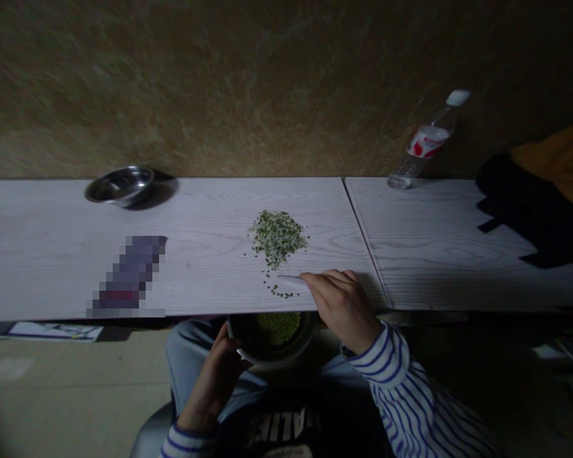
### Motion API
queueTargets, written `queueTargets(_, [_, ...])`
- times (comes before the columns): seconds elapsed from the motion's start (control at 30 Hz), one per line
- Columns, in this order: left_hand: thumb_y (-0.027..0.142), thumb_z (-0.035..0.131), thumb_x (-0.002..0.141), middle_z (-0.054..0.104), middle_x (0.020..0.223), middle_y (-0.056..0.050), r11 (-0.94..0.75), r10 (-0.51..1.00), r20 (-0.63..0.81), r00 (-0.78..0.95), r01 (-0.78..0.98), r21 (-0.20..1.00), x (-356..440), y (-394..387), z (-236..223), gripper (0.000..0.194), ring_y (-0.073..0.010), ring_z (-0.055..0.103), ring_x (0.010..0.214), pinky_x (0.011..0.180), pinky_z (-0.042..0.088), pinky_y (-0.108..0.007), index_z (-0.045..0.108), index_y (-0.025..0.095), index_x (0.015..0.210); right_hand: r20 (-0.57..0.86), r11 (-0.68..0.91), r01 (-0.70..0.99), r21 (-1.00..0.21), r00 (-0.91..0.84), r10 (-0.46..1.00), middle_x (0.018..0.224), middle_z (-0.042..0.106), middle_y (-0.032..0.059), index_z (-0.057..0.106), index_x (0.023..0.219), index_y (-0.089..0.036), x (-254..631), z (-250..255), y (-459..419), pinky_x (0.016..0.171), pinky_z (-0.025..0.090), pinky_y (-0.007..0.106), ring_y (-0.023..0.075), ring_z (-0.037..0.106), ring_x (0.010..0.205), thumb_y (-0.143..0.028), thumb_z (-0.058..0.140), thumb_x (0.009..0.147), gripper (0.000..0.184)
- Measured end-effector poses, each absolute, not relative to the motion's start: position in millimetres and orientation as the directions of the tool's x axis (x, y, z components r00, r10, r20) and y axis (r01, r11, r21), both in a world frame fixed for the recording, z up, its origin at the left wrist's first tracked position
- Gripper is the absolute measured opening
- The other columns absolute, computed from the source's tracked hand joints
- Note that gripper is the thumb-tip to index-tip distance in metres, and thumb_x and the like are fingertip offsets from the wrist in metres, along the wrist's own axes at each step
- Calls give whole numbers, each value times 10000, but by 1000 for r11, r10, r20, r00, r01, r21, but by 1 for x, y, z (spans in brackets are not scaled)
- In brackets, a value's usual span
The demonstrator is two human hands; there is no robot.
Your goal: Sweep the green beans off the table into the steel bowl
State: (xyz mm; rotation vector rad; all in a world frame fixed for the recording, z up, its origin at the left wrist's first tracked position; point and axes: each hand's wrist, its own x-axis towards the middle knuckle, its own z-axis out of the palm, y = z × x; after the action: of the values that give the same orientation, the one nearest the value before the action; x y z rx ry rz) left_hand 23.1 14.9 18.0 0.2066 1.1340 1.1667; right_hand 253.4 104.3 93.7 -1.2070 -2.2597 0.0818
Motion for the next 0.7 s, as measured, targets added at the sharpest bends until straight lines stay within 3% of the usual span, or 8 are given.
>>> queueTargets(0.7, [204,605,700,636,1154,-50,424,805,-588,-77,-617,662,20,17,22,463,-239,583,1007,712,493,-312,574,262,1158,522,592,746,-305,-389,759,929,766,87,696,1053,-160,232,95,134,774,474,359,214,694,836,-142,542,929,199])
